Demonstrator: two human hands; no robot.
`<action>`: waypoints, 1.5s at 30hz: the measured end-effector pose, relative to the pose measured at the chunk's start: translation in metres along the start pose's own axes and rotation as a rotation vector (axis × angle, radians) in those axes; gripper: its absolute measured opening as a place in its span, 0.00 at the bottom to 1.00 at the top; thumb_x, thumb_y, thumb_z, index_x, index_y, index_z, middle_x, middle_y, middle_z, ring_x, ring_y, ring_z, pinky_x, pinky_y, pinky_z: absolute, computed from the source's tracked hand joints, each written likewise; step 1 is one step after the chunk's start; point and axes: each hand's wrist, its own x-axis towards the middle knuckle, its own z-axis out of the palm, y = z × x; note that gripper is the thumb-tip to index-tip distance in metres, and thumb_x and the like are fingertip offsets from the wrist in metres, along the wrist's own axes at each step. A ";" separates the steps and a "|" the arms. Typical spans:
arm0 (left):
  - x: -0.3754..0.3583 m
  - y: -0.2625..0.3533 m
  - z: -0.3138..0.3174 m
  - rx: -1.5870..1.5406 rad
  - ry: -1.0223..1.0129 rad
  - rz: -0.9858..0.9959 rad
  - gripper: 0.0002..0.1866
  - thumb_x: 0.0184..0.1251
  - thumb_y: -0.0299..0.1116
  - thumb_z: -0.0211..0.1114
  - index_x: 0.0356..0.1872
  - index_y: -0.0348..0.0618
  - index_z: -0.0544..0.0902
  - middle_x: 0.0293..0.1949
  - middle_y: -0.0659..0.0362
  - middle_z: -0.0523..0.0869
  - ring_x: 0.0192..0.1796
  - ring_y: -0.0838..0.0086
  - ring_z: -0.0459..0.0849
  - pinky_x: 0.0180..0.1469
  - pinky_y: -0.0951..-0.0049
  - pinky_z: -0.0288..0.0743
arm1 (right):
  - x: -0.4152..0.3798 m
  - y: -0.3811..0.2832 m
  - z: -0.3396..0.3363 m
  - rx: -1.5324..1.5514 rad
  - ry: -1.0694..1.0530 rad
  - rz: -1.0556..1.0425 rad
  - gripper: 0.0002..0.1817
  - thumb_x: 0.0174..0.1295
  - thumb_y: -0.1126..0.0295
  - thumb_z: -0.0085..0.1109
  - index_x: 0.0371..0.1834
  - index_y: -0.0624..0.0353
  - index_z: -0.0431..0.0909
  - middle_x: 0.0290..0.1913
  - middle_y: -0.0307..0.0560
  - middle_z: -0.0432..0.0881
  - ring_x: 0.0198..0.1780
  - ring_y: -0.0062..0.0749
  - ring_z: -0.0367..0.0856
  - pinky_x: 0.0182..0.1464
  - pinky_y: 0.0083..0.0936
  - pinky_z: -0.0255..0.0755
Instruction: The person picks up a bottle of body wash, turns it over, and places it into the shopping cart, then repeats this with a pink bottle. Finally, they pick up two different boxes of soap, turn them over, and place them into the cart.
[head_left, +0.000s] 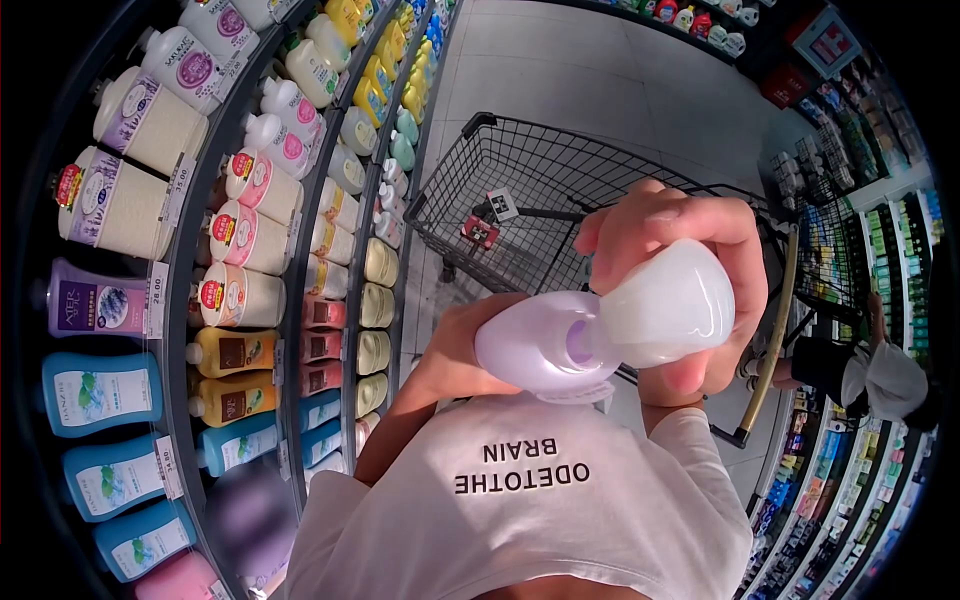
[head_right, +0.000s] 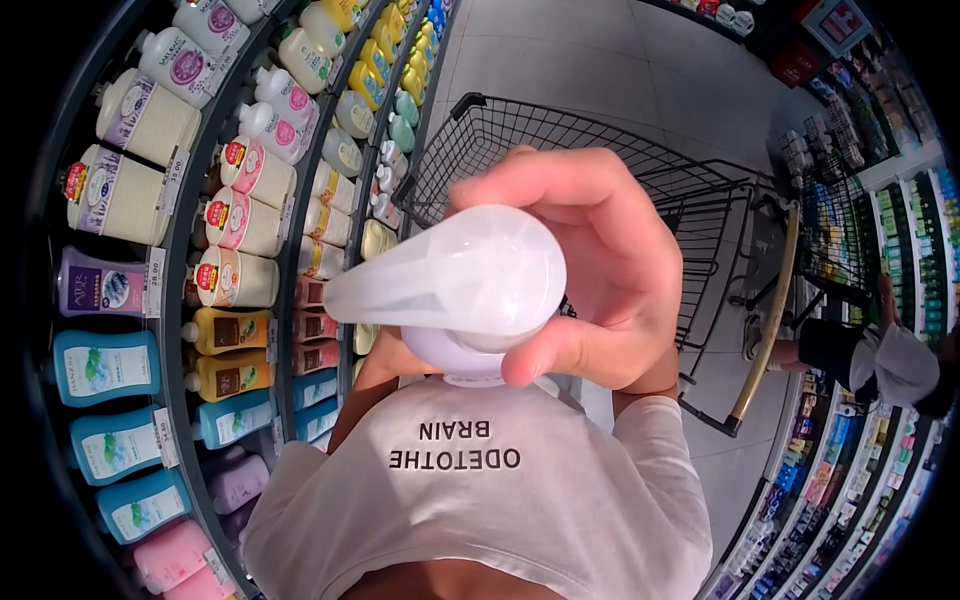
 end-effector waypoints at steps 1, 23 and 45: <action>0.000 -0.010 0.004 -0.086 0.031 0.001 0.35 0.30 0.32 0.79 0.49 0.40 0.78 0.41 0.52 0.85 0.43 0.67 0.85 0.46 0.69 0.78 | 0.000 0.002 -0.002 -0.002 -0.033 -0.025 0.44 0.35 0.36 0.70 0.43 0.65 0.71 0.27 0.44 0.76 0.28 0.28 0.72 0.34 0.31 0.71; -0.001 0.014 -0.005 -0.076 -0.104 0.123 0.36 0.29 0.34 0.80 0.50 0.39 0.79 0.40 0.53 0.85 0.42 0.68 0.85 0.45 0.70 0.77 | 0.009 -0.002 -0.002 -0.027 -0.197 -0.195 0.51 0.31 0.32 0.69 0.46 0.71 0.72 0.30 0.47 0.74 0.31 0.30 0.72 0.35 0.29 0.74; -0.023 0.074 -0.018 0.248 -0.075 0.342 0.30 0.41 0.37 0.73 0.49 0.35 0.77 0.45 0.48 0.84 0.46 0.56 0.84 0.47 0.65 0.78 | 0.035 -0.091 0.015 -0.183 -0.541 0.063 0.15 0.74 0.64 0.27 0.31 0.50 0.64 0.32 0.39 0.72 0.31 0.28 0.67 0.35 0.32 0.74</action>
